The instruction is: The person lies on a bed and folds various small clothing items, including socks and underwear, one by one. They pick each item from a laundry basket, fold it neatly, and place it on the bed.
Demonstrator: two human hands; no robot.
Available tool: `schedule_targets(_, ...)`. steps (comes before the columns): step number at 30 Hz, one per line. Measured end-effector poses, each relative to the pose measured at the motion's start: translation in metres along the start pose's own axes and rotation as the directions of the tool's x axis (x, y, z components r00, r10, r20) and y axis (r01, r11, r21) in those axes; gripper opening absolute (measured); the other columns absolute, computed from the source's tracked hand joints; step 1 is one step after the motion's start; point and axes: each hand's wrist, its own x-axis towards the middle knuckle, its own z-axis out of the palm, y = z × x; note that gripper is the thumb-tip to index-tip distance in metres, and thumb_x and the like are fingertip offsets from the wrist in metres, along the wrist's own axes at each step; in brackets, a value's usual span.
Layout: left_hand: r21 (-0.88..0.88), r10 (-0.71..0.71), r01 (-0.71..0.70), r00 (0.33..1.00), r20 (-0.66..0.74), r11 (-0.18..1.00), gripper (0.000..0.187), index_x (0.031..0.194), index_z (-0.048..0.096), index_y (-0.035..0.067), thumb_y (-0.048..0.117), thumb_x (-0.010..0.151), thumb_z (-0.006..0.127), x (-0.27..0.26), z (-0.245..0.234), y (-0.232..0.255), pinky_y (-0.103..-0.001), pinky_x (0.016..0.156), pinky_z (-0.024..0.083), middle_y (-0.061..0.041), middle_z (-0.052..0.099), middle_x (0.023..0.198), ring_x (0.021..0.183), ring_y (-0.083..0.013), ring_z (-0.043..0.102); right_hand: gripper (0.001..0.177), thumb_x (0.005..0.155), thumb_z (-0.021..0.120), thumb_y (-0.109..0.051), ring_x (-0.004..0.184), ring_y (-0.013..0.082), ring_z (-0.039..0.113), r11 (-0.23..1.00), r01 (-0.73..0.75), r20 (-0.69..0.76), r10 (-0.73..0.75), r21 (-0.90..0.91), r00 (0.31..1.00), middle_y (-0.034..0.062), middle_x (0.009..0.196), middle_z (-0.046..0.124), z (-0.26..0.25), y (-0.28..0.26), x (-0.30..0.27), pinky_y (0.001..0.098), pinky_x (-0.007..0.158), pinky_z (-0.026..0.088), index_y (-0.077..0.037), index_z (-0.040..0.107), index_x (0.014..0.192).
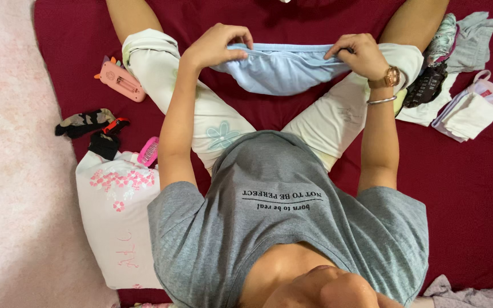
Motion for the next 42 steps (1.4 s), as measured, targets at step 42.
schedule_targets(42, -0.085, 0.041, -0.051, 0.992, -0.115, 0.995, 0.022, 0.115, 0.071, 0.009, 0.002, 0.095, 0.065, 0.158, 0.074, -0.085, -0.026, 0.055, 0.051, -0.003, 0.070, 0.077, 0.059, -0.0098, 0.065, 0.045, 0.115, 0.063, 0.004, 0.129, 0.0286, 0.053, 0.677, 0.367, -0.725, 0.365, 0.637, 0.585, 0.0145, 0.144, 0.048, -0.037, 0.065, -0.084, 0.0403, 0.113, 0.048, -0.001, 0.036, 0.150)
